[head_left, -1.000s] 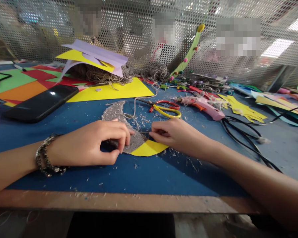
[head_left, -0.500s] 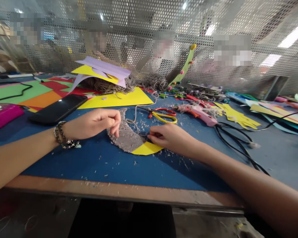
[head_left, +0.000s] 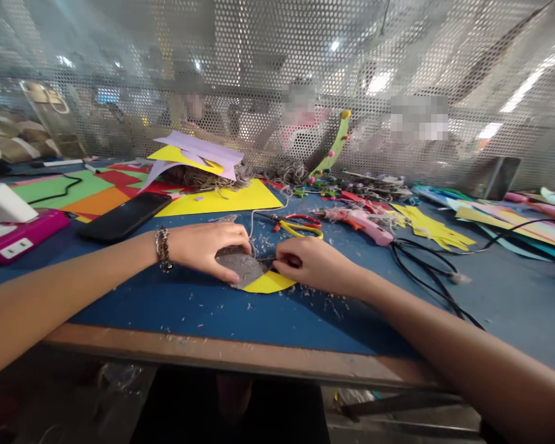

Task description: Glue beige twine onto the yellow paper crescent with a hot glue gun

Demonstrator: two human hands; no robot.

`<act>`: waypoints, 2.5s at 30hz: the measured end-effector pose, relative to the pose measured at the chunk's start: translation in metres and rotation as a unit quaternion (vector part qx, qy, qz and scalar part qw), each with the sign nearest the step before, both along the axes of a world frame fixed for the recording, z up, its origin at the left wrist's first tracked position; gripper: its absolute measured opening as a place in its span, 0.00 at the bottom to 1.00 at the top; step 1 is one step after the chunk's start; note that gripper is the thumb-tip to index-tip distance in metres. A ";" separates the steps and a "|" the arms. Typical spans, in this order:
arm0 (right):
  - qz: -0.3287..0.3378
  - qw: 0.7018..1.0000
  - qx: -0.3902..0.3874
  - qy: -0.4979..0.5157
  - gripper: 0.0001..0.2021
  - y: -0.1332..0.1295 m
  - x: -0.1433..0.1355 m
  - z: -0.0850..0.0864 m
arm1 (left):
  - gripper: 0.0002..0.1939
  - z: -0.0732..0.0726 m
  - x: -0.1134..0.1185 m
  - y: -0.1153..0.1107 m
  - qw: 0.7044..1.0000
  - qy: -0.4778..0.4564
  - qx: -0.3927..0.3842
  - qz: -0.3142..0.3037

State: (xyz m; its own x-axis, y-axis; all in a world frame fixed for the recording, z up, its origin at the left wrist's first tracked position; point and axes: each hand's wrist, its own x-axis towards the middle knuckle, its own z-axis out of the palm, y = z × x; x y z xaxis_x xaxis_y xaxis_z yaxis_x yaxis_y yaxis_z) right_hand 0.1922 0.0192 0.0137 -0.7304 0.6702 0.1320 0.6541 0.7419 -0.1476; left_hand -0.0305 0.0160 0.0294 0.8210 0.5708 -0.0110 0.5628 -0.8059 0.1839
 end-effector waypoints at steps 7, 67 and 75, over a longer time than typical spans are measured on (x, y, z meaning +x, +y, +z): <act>-0.012 0.999 0.052 -0.003 0.07 0.002 0.002 0.002 | 0.21 0.002 0.002 -0.001 0.998 -0.036 0.056 -0.004; 0.118 0.966 -0.198 0.114 0.10 -0.001 0.000 0.011 | 0.13 -0.021 0.031 -0.044 0.986 -0.090 0.072 0.117; 0.098 0.971 -0.186 0.113 0.09 0.001 0.000 0.008 | 0.10 -0.019 0.031 -0.043 0.990 -0.087 0.045 0.105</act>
State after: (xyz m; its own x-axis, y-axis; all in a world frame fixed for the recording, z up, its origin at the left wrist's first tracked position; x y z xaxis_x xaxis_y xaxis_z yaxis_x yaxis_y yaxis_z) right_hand 0.1920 0.0199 0.0218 -0.8299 0.5525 0.0782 0.4251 0.7167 -0.5528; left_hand 0.0006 -0.0267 0.0100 0.6691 0.7213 0.1791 0.6857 -0.6920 0.2257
